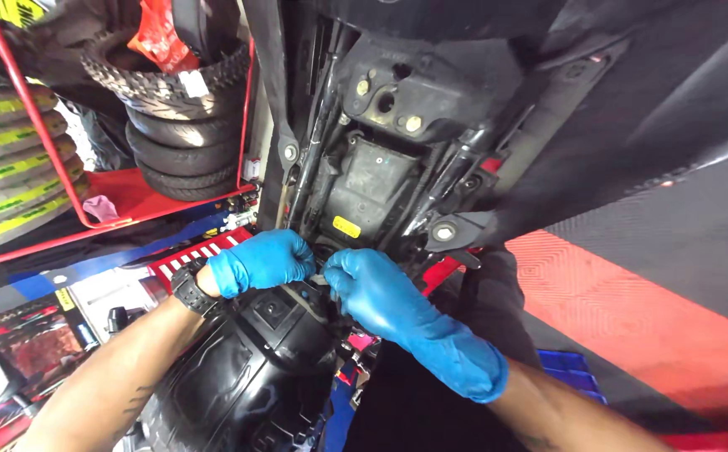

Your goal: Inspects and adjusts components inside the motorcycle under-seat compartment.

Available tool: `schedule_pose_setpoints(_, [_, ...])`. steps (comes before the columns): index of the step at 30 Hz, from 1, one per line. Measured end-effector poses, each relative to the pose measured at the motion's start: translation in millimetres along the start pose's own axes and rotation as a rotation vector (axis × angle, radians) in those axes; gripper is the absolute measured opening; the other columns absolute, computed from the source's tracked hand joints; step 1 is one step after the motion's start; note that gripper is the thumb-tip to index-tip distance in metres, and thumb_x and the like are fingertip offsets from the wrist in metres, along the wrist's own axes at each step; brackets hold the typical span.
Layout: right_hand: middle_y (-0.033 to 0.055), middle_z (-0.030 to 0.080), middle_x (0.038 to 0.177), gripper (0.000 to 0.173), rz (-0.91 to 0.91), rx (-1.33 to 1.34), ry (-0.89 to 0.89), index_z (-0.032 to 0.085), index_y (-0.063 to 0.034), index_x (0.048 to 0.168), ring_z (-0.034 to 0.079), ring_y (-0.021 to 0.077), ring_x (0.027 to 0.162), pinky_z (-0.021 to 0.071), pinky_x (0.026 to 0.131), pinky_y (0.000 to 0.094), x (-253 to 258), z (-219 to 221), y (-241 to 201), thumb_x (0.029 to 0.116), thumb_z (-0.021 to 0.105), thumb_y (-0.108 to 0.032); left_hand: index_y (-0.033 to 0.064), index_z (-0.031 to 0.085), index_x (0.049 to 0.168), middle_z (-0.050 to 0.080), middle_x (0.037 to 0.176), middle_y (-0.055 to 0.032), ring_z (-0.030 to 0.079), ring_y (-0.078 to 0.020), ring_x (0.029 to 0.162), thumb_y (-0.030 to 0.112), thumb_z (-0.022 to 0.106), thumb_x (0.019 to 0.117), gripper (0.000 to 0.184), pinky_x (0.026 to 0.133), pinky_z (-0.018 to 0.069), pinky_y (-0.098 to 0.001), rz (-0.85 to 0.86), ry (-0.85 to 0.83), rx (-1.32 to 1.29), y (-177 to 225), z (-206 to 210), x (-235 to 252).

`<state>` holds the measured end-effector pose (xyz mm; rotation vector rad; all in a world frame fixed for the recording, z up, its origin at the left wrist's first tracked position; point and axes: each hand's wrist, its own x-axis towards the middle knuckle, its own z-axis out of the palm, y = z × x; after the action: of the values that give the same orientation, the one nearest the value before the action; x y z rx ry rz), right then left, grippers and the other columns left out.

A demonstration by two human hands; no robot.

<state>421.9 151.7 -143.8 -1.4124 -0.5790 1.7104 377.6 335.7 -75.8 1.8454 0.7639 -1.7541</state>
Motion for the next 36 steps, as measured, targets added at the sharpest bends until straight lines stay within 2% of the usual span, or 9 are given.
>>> schedule_pose_setpoints(2, [0.0089, 0.070, 0.088, 0.023, -0.074, -0.050, 0.165, 0.070, -0.0061, 0.110, 0.070, 0.0215, 0.079, 0.0568, 0.074, 0.0419, -5.2, 12.3, 5.2, 0.1038, 0.053, -0.020, 0.0114, 0.072, 0.084, 0.061, 0.072, -0.0007, 0.056, -0.0128, 0.067, 0.027, 0.062, 0.1016, 0.026, 0.065, 0.0456, -0.0406, 0.013, 0.013, 0.001, -1.8, 0.7, 1.2])
schedule_pose_setpoints(4, [0.0091, 0.071, 0.082, 0.021, -0.204, -0.074, 0.345, 0.071, -0.0056, 0.106, 0.071, 0.0229, 0.075, 0.0575, 0.068, 0.0414, -8.8, 26.5, 17.6, 0.1004, 0.059, -0.021, 0.0111, 0.070, 0.082, 0.059, 0.070, -0.0005, 0.054, -0.0128, 0.066, 0.028, 0.062, 0.1019, 0.027, 0.064, 0.0448, -0.0401, 0.024, 0.014, 0.002, -4.1, 1.7, 2.2])
schedule_pose_setpoints(10, [0.0090, 0.071, 0.082, 0.016, -0.290, -0.096, 0.415, 0.074, -0.0053, 0.099, 0.070, 0.0221, 0.074, 0.0573, 0.068, 0.0398, -10.0, 33.0, 25.7, 0.0939, 0.065, -0.017, 0.0112, 0.070, 0.082, 0.059, 0.071, -0.0007, 0.055, -0.0139, 0.067, 0.029, 0.061, 0.1027, 0.029, 0.065, 0.0455, -0.0419, 0.034, 0.012, 0.020, -4.4, 2.2, 3.2])
schedule_pose_setpoints(16, [0.0019, 0.071, 0.081, 0.017, -0.051, 0.086, 0.121, 0.072, -0.0090, 0.098, 0.069, 0.0103, 0.066, 0.0601, 0.065, 0.0309, -2.8, 12.7, 9.8, 0.0985, 0.065, -0.025, 0.0115, 0.067, 0.077, 0.058, 0.068, -0.0003, 0.054, -0.0145, 0.066, 0.028, 0.062, 0.1010, 0.029, 0.064, 0.0442, -0.0422, 0.004, 0.046, 0.025, -0.3, 2.7, 1.1])
schedule_pose_setpoints(20, [0.0123, 0.070, 0.081, 0.017, -0.182, -0.153, 0.218, 0.072, -0.0031, 0.100, 0.071, 0.0279, 0.077, 0.0565, 0.069, 0.0461, -7.1, 24.1, 9.3, 0.0977, 0.062, -0.018, 0.0109, 0.070, 0.083, 0.061, 0.074, -0.0025, 0.058, -0.0169, 0.072, 0.029, 0.060, 0.1025, 0.028, 0.069, 0.0467, -0.0456, 0.000, 0.062, 0.045, -1.3, 3.8, -0.1])
schedule_pose_setpoints(22, [0.0142, 0.069, 0.078, 0.012, -0.240, -0.204, 0.278, 0.071, -0.0024, 0.096, 0.071, 0.0319, 0.075, 0.0556, 0.065, 0.0490, -8.8, 31.4, 11.7, 0.0932, 0.064, -0.012, 0.0106, 0.069, 0.083, 0.061, 0.075, -0.0028, 0.058, -0.0174, 0.074, 0.029, 0.059, 0.1028, 0.029, 0.070, 0.0465, -0.0461, 0.015, 0.067, 0.057, -2.1, 3.6, -0.3])
schedule_pose_setpoints(28, [0.0077, 0.070, 0.074, 0.018, -0.500, -0.229, 0.617, 0.071, -0.0025, 0.098, 0.070, 0.0203, 0.062, 0.0557, 0.052, 0.0358, -5.8, 60.5, 40.2, 0.0962, 0.058, -0.015, 0.0127, 0.069, 0.081, 0.061, 0.072, -0.0002, 0.058, -0.0145, 0.070, 0.029, 0.062, 0.1014, 0.028, 0.067, 0.0464, -0.0432, -0.011, 0.082, 0.012, -3.5, 4.2, -0.2])
schedule_pose_setpoints(30, [0.0080, 0.071, 0.077, 0.018, -0.568, -0.206, 0.701, 0.071, -0.0012, 0.099, 0.070, 0.0180, 0.064, 0.0564, 0.054, 0.0316, -4.5, 67.7, 47.7, 0.0972, 0.059, -0.014, 0.0124, 0.068, 0.079, 0.059, 0.070, -0.0001, 0.057, -0.0144, 0.069, 0.029, 0.061, 0.1010, 0.028, 0.066, 0.0457, -0.0432, 0.004, 0.097, 0.012, -4.4, 5.5, -0.1])
schedule_pose_setpoints(36, [0.0063, 0.072, 0.080, 0.023, -0.460, 0.065, 0.482, 0.073, -0.0042, 0.111, 0.068, 0.0145, 0.067, 0.0573, 0.062, 0.0299, -9.7, 59.7, 49.8, 0.0953, 0.059, -0.013, 0.0122, 0.070, 0.082, 0.062, 0.073, -0.0012, 0.059, -0.0159, 0.072, 0.029, 0.063, 0.1002, 0.026, 0.068, 0.0470, -0.0451, -0.032, 0.108, 0.007, -1.4, 5.7, 0.1])
